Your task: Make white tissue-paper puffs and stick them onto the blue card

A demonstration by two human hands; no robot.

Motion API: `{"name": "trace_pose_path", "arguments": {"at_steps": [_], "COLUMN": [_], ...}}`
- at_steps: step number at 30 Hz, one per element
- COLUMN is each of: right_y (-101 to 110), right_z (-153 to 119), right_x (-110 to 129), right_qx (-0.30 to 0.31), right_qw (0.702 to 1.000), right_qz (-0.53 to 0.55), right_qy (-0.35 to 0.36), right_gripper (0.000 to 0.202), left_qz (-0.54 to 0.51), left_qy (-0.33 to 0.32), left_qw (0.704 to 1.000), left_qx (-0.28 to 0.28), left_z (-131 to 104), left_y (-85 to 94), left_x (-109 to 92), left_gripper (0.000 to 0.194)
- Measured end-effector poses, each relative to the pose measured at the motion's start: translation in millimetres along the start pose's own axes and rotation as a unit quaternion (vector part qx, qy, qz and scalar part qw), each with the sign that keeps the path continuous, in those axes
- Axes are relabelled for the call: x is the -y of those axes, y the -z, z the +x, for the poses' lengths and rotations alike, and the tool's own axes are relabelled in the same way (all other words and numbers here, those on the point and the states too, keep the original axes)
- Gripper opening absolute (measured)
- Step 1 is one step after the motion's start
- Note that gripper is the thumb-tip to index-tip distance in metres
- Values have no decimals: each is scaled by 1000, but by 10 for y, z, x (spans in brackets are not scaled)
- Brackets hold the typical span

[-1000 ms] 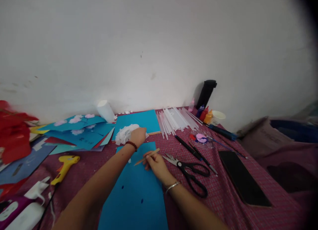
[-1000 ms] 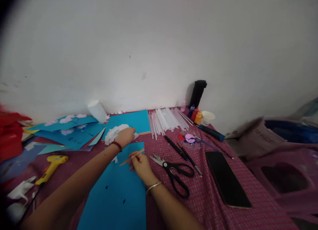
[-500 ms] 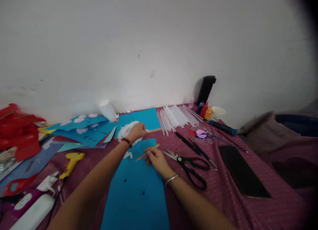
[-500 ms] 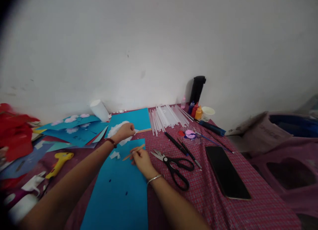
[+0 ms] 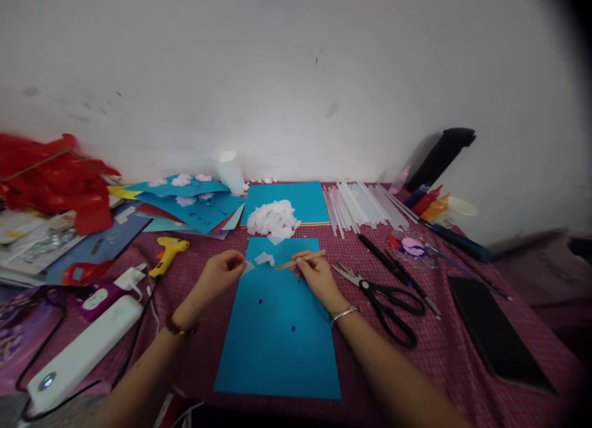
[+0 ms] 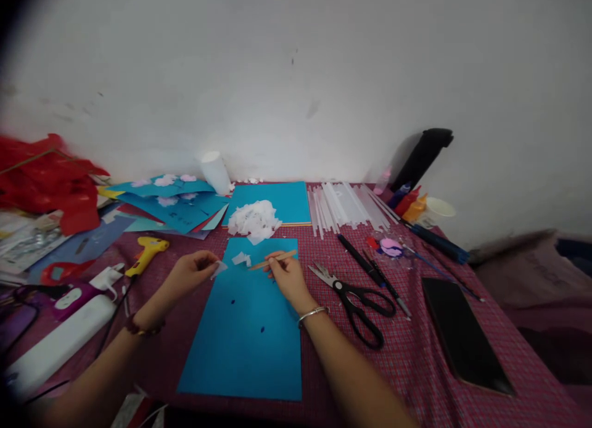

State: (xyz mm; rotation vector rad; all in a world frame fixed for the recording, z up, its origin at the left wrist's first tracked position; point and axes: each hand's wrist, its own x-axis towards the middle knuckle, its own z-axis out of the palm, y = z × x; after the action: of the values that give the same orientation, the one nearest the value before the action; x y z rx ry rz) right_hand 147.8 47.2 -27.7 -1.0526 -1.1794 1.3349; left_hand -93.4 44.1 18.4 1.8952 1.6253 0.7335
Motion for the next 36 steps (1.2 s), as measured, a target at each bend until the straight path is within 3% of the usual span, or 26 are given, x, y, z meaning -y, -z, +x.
{"name": "trace_pose_path", "arguments": {"at_steps": [4,8,16,24,31,36], "right_y": [-62,-59,-49,-76,-34,-62], "right_z": [13,5,20,41,11,-53], "right_x": [-38,-85,-128,-125,-63,-44], "right_qx": [7,2,-16,-15,-64,-33], "right_qw": [1000,999,994,992,995,996], "right_qz": [-22,-45,-99,-117,-65,-71], "right_qy": [13,23,48,44,29,37], "right_gripper": [23,22,22,24,25,20], "left_qz": [72,50,-53,-132,-153,-115], "left_qy": [-60,-79,-11,60,83,72], "left_qw": [995,995,994,989,984,990], "left_qx": [-17,-32,-92,-33,-48,-46], "left_z": [44,138,70,48,79,92], "left_y": [-26,-88,-191,-180,-199,-202], "left_x": [92,125,248,303,324,392], "left_gripper": [12,9,11,21,23,21]}}
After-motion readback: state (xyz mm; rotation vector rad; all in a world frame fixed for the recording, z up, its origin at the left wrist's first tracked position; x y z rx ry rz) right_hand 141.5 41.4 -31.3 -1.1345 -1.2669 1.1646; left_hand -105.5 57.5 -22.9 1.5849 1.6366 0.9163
